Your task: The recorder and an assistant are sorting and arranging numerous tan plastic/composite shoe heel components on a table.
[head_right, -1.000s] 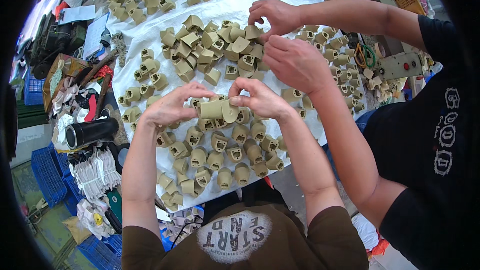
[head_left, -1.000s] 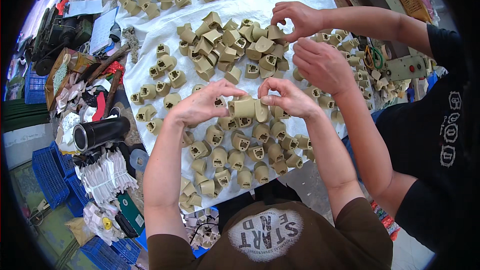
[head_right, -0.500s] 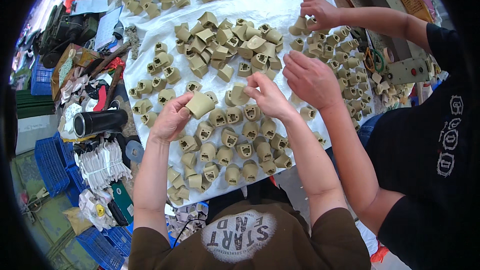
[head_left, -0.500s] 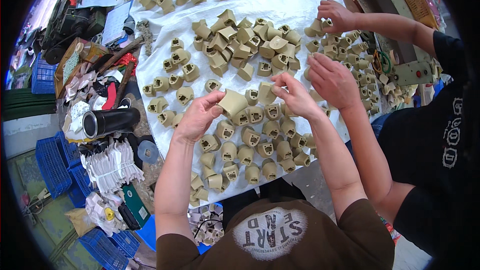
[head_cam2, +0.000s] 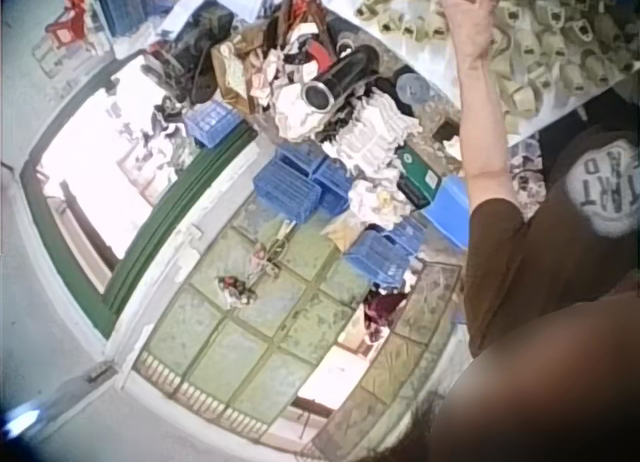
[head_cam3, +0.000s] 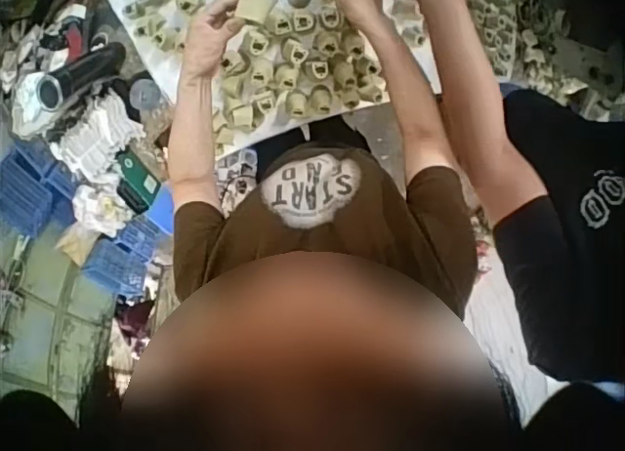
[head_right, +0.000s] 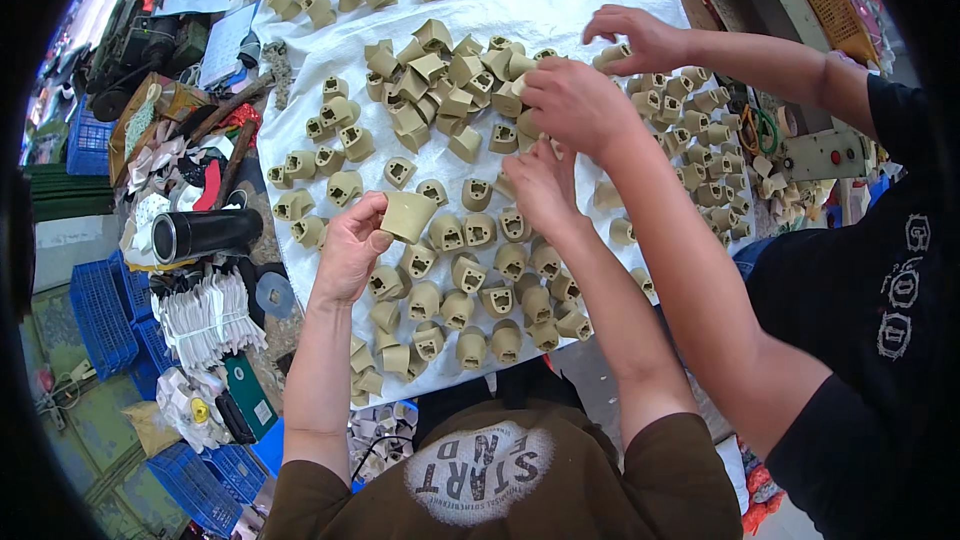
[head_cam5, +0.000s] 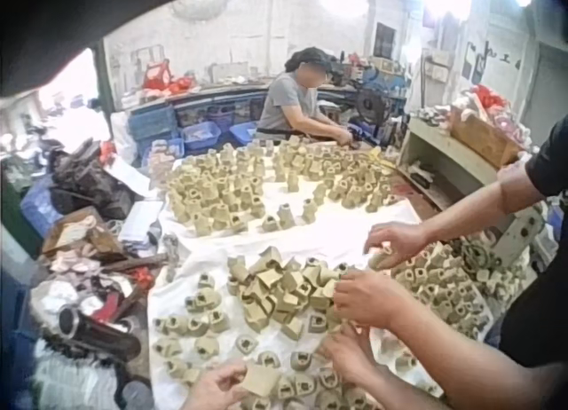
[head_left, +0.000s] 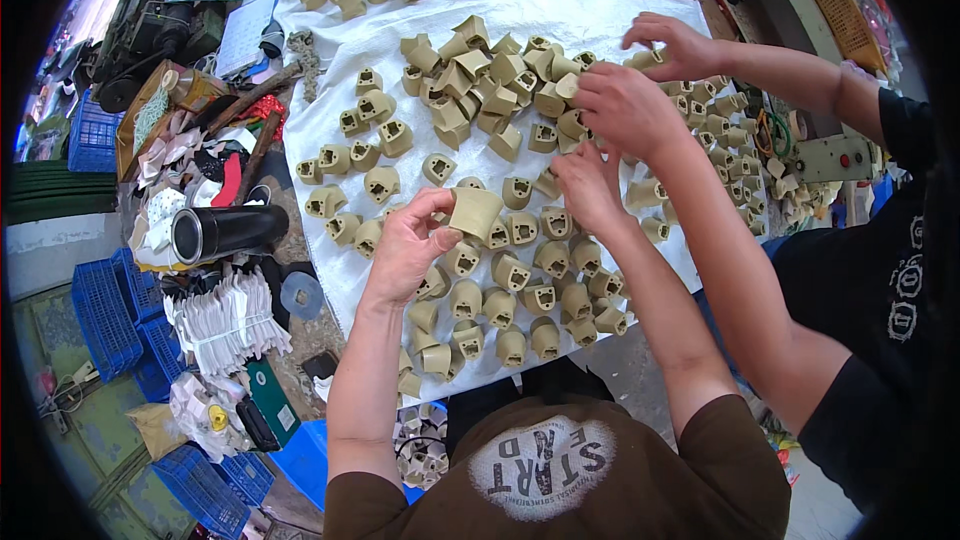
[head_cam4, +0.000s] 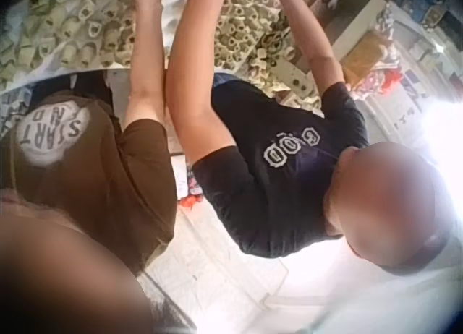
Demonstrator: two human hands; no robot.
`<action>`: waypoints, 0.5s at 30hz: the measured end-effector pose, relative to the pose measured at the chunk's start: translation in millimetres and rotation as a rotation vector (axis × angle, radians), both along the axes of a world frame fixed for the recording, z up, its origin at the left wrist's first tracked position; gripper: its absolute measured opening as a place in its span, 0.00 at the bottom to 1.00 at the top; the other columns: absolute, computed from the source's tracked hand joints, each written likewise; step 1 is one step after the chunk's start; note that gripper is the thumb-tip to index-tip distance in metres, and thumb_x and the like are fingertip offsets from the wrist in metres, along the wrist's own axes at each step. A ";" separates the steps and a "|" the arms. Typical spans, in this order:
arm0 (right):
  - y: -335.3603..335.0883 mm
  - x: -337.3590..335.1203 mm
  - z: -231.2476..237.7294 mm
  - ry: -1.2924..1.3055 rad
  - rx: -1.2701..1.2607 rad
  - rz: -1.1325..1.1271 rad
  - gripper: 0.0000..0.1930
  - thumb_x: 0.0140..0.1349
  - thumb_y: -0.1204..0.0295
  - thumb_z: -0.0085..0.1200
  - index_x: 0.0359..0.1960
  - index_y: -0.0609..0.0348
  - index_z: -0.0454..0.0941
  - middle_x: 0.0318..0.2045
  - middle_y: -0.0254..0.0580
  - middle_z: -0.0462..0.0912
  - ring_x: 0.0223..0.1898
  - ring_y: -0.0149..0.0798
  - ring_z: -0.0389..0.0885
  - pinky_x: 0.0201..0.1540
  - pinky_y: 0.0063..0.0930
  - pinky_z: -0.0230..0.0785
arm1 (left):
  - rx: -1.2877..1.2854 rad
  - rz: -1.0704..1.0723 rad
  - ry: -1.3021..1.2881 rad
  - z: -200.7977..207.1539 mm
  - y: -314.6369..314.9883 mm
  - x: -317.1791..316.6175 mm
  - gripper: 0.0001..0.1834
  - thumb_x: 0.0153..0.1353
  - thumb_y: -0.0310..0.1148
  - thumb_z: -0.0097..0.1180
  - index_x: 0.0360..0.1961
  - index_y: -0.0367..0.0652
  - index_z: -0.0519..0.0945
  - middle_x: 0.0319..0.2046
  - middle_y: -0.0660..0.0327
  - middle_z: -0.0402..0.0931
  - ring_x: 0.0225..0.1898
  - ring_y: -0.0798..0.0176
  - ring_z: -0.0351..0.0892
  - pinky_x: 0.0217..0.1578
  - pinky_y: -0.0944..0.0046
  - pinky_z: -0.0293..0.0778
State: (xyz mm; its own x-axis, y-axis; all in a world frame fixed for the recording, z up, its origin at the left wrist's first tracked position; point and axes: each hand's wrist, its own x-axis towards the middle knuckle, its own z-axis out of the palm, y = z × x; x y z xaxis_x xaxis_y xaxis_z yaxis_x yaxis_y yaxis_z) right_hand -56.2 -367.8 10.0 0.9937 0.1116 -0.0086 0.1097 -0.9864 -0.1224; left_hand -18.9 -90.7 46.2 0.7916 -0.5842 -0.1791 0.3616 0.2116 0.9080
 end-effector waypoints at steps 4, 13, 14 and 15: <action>3.5 -3.3 -5.8 -0.038 0.168 -0.083 0.10 0.45 0.77 0.55 0.30 0.54 0.73 0.25 0.37 0.73 0.42 0.45 0.69 0.50 0.46 0.52 | -0.100 0.047 0.061 3.7 -5.2 -6.9 0.32 0.48 0.46 0.70 0.50 0.36 0.77 0.43 0.66 0.71 0.46 0.69 0.72 0.49 0.68 0.68; 55.6 -40.4 89.2 0.213 1.247 -0.411 0.12 0.59 0.65 0.56 0.32 0.63 0.76 0.29 0.44 0.78 0.33 0.39 0.76 0.38 0.32 0.69 | -0.199 0.169 0.077 16.2 -4.8 -32.2 0.32 0.51 0.44 0.68 0.53 0.36 0.74 0.51 0.60 0.74 0.53 0.64 0.72 0.56 0.64 0.65; 64.4 -45.0 96.3 0.208 1.247 -0.413 0.12 0.59 0.65 0.56 0.32 0.63 0.76 0.29 0.44 0.78 0.33 0.39 0.76 0.38 0.32 0.69 | -0.200 0.164 0.074 21.4 -7.0 -33.6 0.32 0.51 0.44 0.68 0.53 0.36 0.74 0.51 0.60 0.74 0.53 0.64 0.72 0.56 0.64 0.65; 72.7 -48.9 101.6 0.169 1.212 -0.308 0.15 0.58 0.62 0.57 0.31 0.64 0.76 0.27 0.43 0.77 0.32 0.37 0.76 0.37 0.31 0.69 | 0.030 0.239 -0.198 26.0 -9.6 -34.9 0.29 0.49 0.43 0.69 0.50 0.39 0.77 0.46 0.62 0.74 0.50 0.63 0.72 0.53 0.63 0.66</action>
